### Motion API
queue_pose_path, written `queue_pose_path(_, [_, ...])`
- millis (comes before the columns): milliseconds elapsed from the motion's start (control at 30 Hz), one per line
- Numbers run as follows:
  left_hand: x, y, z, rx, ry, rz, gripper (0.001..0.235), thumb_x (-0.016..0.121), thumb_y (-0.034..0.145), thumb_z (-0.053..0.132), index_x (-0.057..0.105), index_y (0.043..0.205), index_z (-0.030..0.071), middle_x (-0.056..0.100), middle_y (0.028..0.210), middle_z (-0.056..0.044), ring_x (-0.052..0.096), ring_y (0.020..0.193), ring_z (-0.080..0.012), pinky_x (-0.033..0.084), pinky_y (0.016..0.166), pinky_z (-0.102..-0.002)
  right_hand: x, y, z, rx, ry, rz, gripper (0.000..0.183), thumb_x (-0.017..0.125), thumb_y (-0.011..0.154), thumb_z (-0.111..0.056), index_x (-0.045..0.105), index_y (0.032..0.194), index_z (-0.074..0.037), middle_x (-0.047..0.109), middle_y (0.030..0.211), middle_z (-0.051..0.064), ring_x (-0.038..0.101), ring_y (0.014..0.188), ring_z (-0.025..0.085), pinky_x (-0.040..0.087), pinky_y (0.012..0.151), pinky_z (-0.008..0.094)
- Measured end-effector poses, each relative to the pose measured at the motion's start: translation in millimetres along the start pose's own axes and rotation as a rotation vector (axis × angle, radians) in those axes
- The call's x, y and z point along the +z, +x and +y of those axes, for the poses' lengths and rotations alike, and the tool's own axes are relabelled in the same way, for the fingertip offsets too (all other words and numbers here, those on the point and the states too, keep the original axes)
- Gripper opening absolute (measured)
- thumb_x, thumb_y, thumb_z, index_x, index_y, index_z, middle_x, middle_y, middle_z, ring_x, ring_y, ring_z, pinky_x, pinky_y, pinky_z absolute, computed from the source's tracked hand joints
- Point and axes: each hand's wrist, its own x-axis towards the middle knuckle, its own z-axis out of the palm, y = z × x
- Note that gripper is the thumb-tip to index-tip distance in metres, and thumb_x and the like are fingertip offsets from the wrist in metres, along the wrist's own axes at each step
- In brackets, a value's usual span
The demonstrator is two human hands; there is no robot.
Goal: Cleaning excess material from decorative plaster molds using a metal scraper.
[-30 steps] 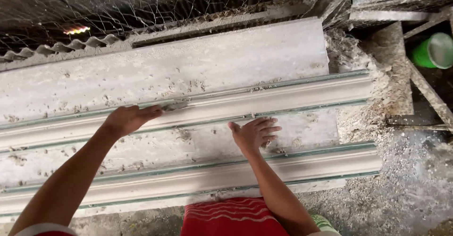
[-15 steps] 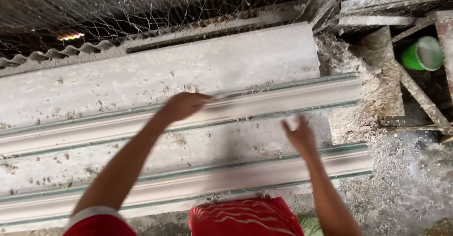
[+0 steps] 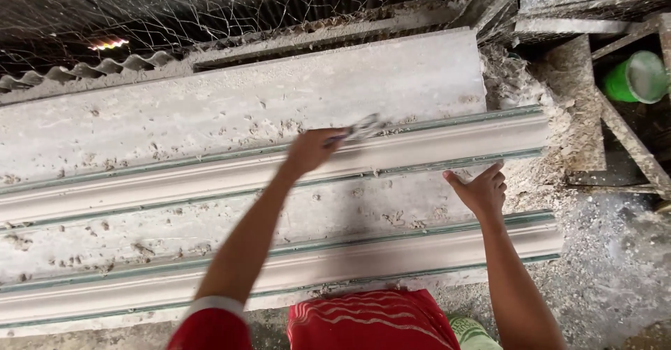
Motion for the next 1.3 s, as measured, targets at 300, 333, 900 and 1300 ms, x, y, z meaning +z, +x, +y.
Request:
queue_pose_path(300, [-20.3, -44.8, 63.1, 0.024, 0.012, 0.016, 0.042, 0.056, 0.102, 0.032, 0.063, 0.142, 0.024, 0.074, 0.125, -0.013, 0.069, 0.115, -0.0396, 0.052, 0.102, -0.057, -2.9, -5.4, 0.8, 0.016, 0.027, -0.008, 0.139, 0.061, 0.073, -0.087, 0.006, 0.161, 0.006, 0.03, 0.154, 0.039, 0.035, 0.144, 0.052, 0.031, 0.117, 0.059])
queue_pose_path(333, [-46.7, -58.4, 45.9, 0.024, 0.017, 0.014, 0.042, 0.056, 0.102, 0.032, 0.063, 0.142, 0.024, 0.074, 0.125, -0.013, 0.069, 0.115, -0.0396, 0.052, 0.102, -0.057, -5.1, -2.1, -1.4, 0.018, 0.032, -0.009, 0.139, 0.061, 0.073, -0.087, 0.006, 0.161, 0.006, 0.03, 0.154, 0.039, 0.035, 0.144, 0.052, 0.031, 0.117, 0.059])
queue_pose_path(900, [49.3, 63.6, 68.6, 0.133, -0.038, -0.029, 0.039, 0.066, 0.097, 0.043, 0.068, 0.135, 0.037, 0.073, 0.127, -0.001, 0.07, 0.112, -0.0322, 0.055, 0.101, -0.05, -7.5, 3.7, 2.5, -0.019, -0.122, -0.035, 0.141, 0.049, 0.074, -0.095, 0.011, 0.161, 0.009, 0.034, 0.151, 0.038, 0.039, 0.141, 0.051, 0.039, 0.111, 0.059])
queue_pose_path(1300, [-0.2, 21.9, 103.2, 0.007, 0.39, -0.178, 0.041, 0.048, 0.106, 0.044, 0.056, 0.146, 0.039, 0.073, 0.124, -0.006, 0.071, 0.109, -0.0361, 0.057, 0.095, -0.056, 14.3, 17.3, 17.8, -0.033, -0.088, 0.071, 0.132, 0.056, 0.08, -0.086, 0.017, 0.159, 0.012, 0.041, 0.142, 0.036, 0.046, 0.133, 0.051, 0.043, 0.106, 0.056])
